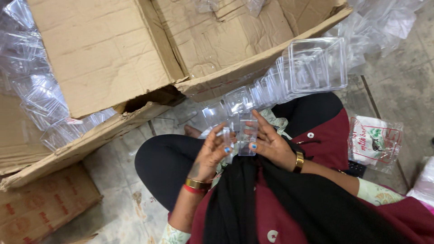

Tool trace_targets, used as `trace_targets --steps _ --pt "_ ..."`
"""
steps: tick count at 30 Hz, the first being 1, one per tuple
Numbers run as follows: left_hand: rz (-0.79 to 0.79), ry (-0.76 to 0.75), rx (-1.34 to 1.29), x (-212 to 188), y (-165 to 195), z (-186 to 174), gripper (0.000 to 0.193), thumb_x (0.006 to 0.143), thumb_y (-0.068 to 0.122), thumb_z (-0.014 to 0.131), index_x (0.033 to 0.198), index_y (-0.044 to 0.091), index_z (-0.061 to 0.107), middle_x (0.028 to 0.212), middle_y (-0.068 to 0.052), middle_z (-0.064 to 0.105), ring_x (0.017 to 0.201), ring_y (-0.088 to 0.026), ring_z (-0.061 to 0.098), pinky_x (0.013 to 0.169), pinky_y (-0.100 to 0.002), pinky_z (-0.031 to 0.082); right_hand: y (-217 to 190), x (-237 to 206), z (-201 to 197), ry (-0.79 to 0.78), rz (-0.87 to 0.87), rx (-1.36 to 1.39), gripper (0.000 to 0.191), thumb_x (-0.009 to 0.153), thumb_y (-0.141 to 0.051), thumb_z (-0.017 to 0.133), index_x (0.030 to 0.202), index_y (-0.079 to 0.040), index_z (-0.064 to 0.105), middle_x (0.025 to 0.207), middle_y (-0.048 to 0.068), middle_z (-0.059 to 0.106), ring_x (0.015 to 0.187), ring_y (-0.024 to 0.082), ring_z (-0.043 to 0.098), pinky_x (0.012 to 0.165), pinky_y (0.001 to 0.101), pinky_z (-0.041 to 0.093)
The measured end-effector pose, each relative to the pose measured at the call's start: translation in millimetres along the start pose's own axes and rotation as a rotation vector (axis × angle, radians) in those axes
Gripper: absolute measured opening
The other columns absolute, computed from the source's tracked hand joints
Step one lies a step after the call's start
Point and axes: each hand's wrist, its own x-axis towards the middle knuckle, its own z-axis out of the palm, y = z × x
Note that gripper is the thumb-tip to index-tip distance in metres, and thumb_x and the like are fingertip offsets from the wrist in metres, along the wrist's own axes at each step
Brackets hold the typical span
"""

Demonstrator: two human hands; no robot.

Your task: The person sits on the floor, takes clear plastic boxes and matching lids from a cardboard carton, fits a lid onto each box, and stacks the closed containers. At the end they place containers into a white plastic bag and gather the bag closed.

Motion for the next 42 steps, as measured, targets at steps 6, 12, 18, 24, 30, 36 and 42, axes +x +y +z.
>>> trace_targets --steps 6,12,18,24,30,36,42 --pt "0.011 0.084 0.074 -0.9 -1.0 17.7 0.08 0.088 0.016 0.073 0.157 0.011 0.034 0.148 -0.02 0.052 0.138 -0.029 0.051 0.111 -0.043 0.044 1.4 0.1 -0.8 -0.033 -0.009 -0.056 0.09 0.094 -0.008 0.067 0.166 -0.02 0.013 0.163 0.011 0.035 0.147 0.026 0.041 0.115 0.0427 0.041" --pt "-0.011 0.1 0.129 5.4 0.0 20.4 0.083 0.083 0.013 0.076 0.156 0.014 0.036 0.149 -0.02 0.051 0.141 -0.033 0.046 0.108 -0.044 0.048 -4.5 -5.1 -2.6 -0.017 -0.004 -0.029 0.089 0.096 -0.013 0.066 0.166 -0.017 0.012 0.163 0.012 0.035 0.149 0.027 0.04 0.117 0.0427 0.038" --pt "0.01 0.13 0.091 9.5 -12.2 17.9 0.084 0.082 0.011 0.079 0.155 0.014 0.037 0.148 -0.019 0.051 0.139 -0.032 0.048 0.104 -0.042 0.052 -4.1 -2.2 -1.8 -0.062 0.017 -0.046 0.089 0.096 -0.018 0.067 0.166 -0.017 0.011 0.163 0.015 0.035 0.148 0.029 0.042 0.117 0.0442 0.039" --pt "0.028 0.138 0.001 8.2 -20.1 13.2 0.085 0.082 0.01 0.082 0.154 0.012 0.039 0.142 -0.017 0.053 0.13 -0.026 0.051 0.103 -0.04 0.051 -1.2 -0.4 -1.9 -0.081 0.026 -0.045 0.091 0.096 -0.018 0.067 0.166 -0.017 0.009 0.164 0.014 0.034 0.148 0.029 0.041 0.118 0.0449 0.039" --pt "0.157 0.129 0.159 9.6 -18.7 20.2 0.09 0.081 0.016 0.088 0.156 0.008 0.04 0.145 -0.016 0.051 0.134 -0.026 0.049 0.112 -0.04 0.043 1.0 -1.3 -5.0 -0.119 0.017 -0.027 0.093 0.098 -0.016 0.067 0.167 -0.018 0.004 0.165 0.016 0.035 0.149 0.025 0.042 0.119 0.0427 0.037" --pt "0.375 0.211 0.609 7.3 -14.7 28.7 0.098 0.074 0.027 0.092 0.155 0.006 0.04 0.156 -0.018 0.05 0.149 -0.029 0.045 0.121 -0.043 0.037 13.1 -6.4 -12.7 -0.154 -0.016 -0.066 0.1 0.098 -0.015 0.067 0.166 -0.02 -0.006 0.161 0.015 0.042 0.144 0.022 0.045 0.118 0.0386 0.038" --pt "0.466 0.185 0.724 7.3 -16.3 30.9 0.094 0.079 0.029 0.09 0.155 0.006 0.04 0.159 -0.021 0.048 0.15 -0.031 0.042 0.122 -0.045 0.037 21.8 -9.6 -15.2 -0.023 -0.045 0.003 0.094 0.09 -0.013 0.075 0.162 -0.013 0.013 0.153 0.01 0.046 0.144 0.022 0.046 0.112 0.0413 0.043"
